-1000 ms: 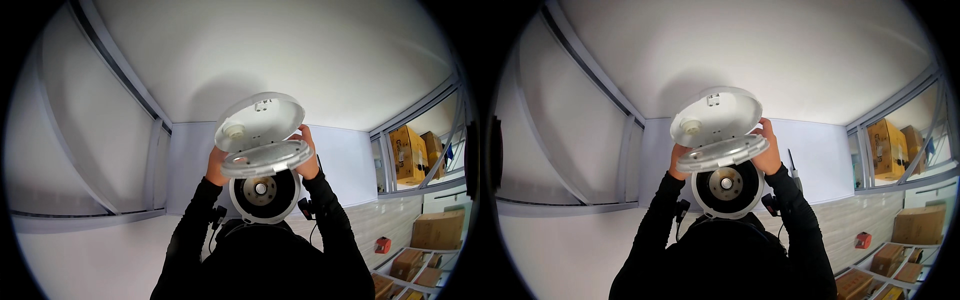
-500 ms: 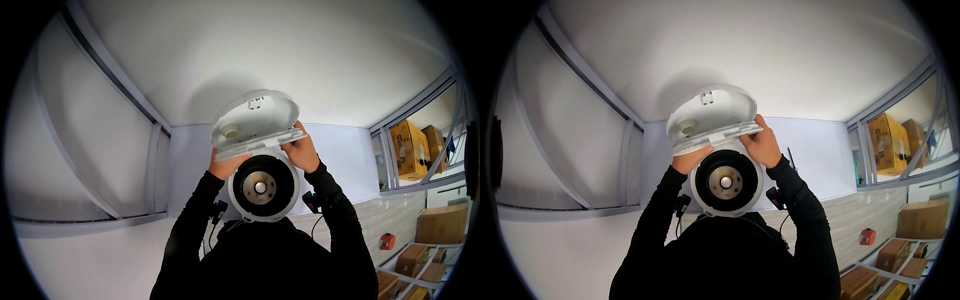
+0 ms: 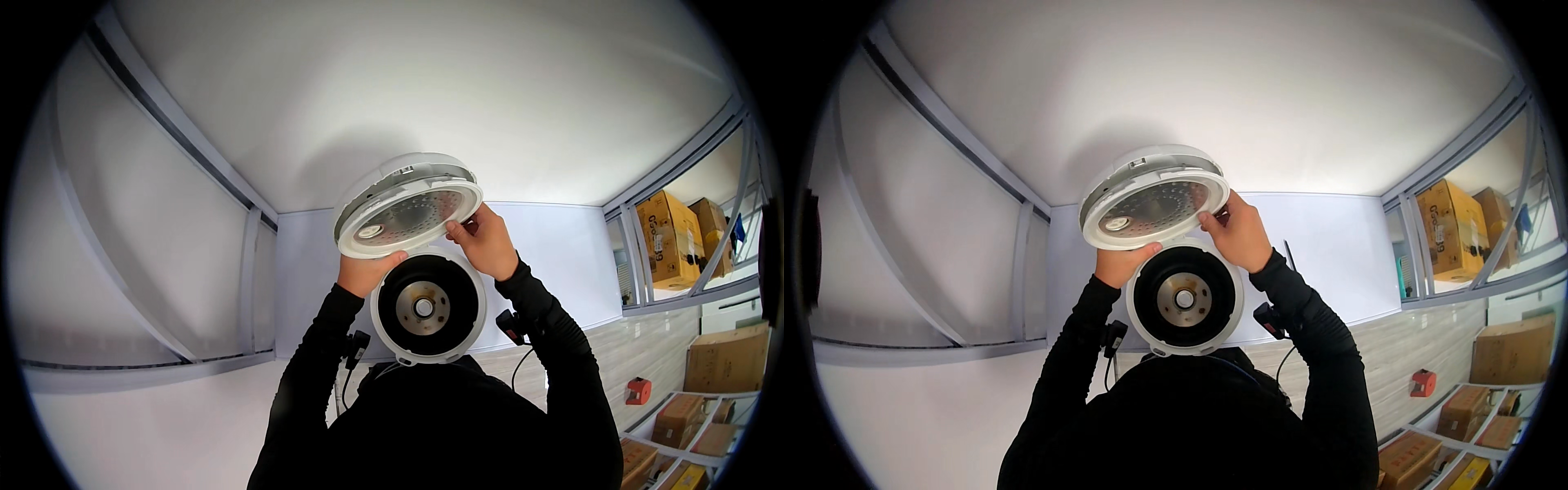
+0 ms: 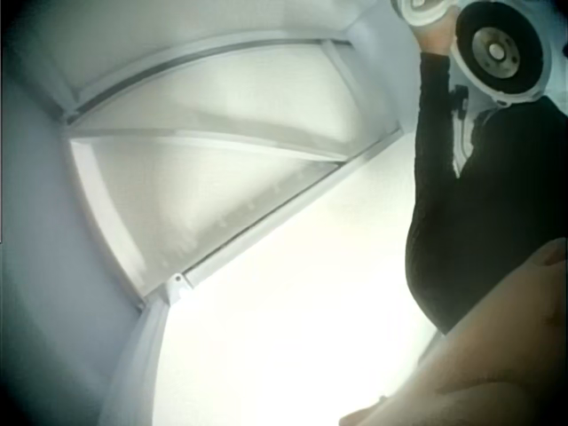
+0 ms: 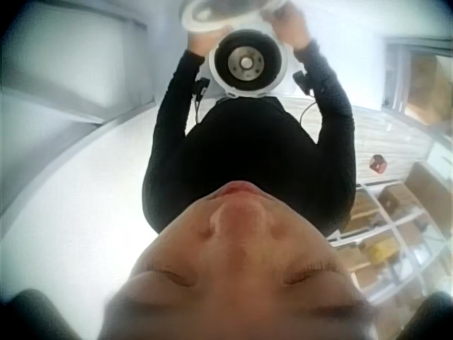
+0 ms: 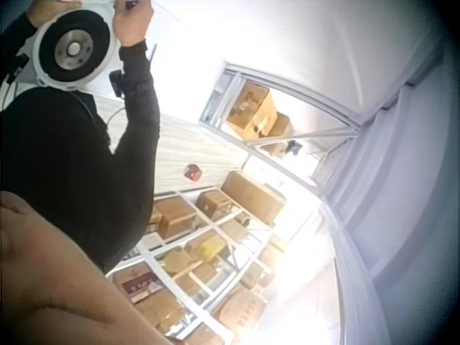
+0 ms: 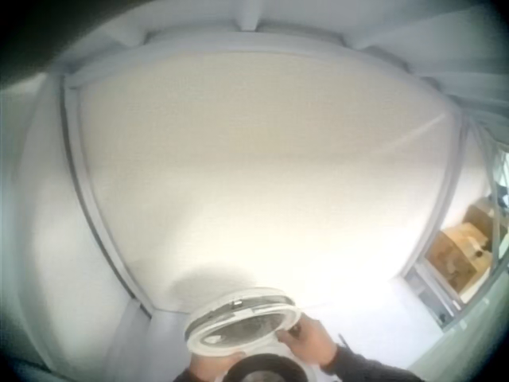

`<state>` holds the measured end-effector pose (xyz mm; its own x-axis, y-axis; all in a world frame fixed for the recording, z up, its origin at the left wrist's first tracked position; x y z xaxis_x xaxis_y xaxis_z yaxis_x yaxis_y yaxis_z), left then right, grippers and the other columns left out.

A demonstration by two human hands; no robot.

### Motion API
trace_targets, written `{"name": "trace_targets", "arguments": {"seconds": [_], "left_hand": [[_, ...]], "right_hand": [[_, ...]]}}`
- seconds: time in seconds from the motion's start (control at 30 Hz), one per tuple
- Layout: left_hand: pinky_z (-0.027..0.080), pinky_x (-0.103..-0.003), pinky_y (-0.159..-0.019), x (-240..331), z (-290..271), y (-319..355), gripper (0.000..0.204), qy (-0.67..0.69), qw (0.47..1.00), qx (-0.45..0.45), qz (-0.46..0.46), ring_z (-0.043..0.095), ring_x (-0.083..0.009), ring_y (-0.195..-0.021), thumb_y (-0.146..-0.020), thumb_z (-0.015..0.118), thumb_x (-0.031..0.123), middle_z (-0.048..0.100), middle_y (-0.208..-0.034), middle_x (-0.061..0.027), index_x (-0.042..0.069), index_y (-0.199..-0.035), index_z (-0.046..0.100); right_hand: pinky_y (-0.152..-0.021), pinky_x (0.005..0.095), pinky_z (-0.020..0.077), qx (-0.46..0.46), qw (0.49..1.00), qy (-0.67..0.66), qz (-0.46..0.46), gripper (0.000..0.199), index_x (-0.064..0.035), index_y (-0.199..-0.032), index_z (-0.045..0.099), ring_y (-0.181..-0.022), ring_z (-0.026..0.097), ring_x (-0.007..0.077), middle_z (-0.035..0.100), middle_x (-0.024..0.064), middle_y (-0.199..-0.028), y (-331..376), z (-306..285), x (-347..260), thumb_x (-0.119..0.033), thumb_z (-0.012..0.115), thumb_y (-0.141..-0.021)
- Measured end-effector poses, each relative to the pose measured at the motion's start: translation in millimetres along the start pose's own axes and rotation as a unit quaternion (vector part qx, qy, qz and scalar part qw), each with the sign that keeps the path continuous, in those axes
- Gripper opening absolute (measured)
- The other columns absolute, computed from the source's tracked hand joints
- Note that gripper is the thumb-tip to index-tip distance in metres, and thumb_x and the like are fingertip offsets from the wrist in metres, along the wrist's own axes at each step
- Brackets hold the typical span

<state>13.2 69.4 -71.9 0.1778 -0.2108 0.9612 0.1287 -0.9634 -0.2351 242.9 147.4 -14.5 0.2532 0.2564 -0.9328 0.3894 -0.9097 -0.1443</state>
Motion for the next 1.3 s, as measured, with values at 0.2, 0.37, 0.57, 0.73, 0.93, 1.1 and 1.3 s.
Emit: {"name": "trace_targets", "arguments": {"seconds": [0.2,0.37,0.57,0.73,0.93,1.1,1.3], "left_hand": [[0.056,-0.035,-0.093,-3,-1,4,0.038,-0.026,1.000,0.017,-0.004,0.071,-0.0208,-0.104,-0.082,0.086,0.009,0.076,-0.114,-0.0111,-0.001,-0.115,0.071],[0.056,-0.034,-0.092,-3,-3,3,0.038,-0.012,1.000,0.012,-0.020,0.071,-0.0199,-0.103,-0.083,0.085,0.010,0.076,-0.114,-0.0106,-0.001,-0.117,0.071],[0.056,-0.035,-0.092,4,-12,0,0.042,0.068,0.997,0.038,-0.015,0.070,-0.0185,-0.103,-0.085,0.085,0.011,0.076,-0.113,-0.0088,-0.002,-0.122,0.069],[0.054,-0.034,-0.093,7,-28,10,0.039,0.167,0.976,0.133,0.038,0.068,-0.0183,-0.104,-0.091,0.081,0.016,0.074,-0.115,-0.0078,-0.002,-0.123,0.069],[0.053,-0.034,-0.094,32,-24,8,0.046,0.097,0.965,0.227,0.092,0.067,-0.0174,-0.102,-0.094,0.079,0.031,0.073,-0.111,-0.0077,-0.002,-0.122,0.068],[0.053,-0.034,-0.090,19,-28,8,0.051,0.080,0.970,0.208,0.096,0.066,-0.0171,-0.100,-0.093,0.079,0.037,0.073,-0.108,-0.0090,-0.004,-0.121,0.068],[0.054,-0.034,-0.086,24,-34,6,0.042,0.036,0.981,0.179,0.063,0.067,-0.0169,-0.092,-0.094,0.077,0.035,0.075,-0.098,-0.0084,-0.005,-0.108,0.072]], "right_hand": [[-0.071,0.0321,0.0575,0.010,0.998,0.061,-0.022,0.037,0.0022,-0.118,0.068,-0.074,0.073,0.0185,0.076,0.0127,-0.087,-4,-2,-4,-0.024,0.081,-0.094],[-0.067,0.0321,0.0561,0.003,0.998,0.067,0.014,0.041,0.0024,-0.115,0.069,-0.070,0.071,0.0177,0.075,0.0116,-0.083,-7,-4,-4,-0.030,0.081,-0.093],[-0.067,0.0320,0.0562,0.006,0.999,0.049,-0.011,0.039,0.0031,-0.115,0.068,-0.069,0.070,0.0177,0.075,0.0116,-0.082,-12,-4,-1,-0.026,0.080,-0.093],[-0.069,0.0326,0.0568,-0.005,0.999,0.051,0.001,0.038,0.0036,-0.118,0.067,-0.071,0.070,0.0190,0.075,0.0124,-0.084,-14,-6,4,-0.022,0.078,-0.093],[-0.071,0.0345,0.0575,-0.015,0.998,0.062,-0.010,0.039,0.0025,-0.122,0.065,-0.072,0.071,0.0221,0.074,0.0133,-0.084,-13,-6,5,-0.021,0.075,-0.092],[-0.071,0.0345,0.0568,-0.021,0.994,0.103,-0.037,0.045,-0.0009,-0.127,0.063,-0.070,0.070,0.0246,0.074,0.0145,-0.085,-12,-6,-12,-0.027,0.076,-0.092],[-0.065,0.0337,0.0530,0.053,0.988,0.067,-0.128,0.054,-0.0035,-0.129,0.064,-0.070,0.064,0.0188,0.068,0.0104,-0.087,-10,-19,-37,-0.040,0.079,-0.092]]}}
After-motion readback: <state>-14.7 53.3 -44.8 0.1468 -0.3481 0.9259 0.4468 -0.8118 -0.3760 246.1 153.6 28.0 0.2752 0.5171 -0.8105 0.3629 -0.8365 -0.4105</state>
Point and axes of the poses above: each hand's wrist, its own y-axis away from the middle knuckle, its own z-axis out of the palm, x = y × z, the point moved 5 cm from there along -y, towards the middle knuckle
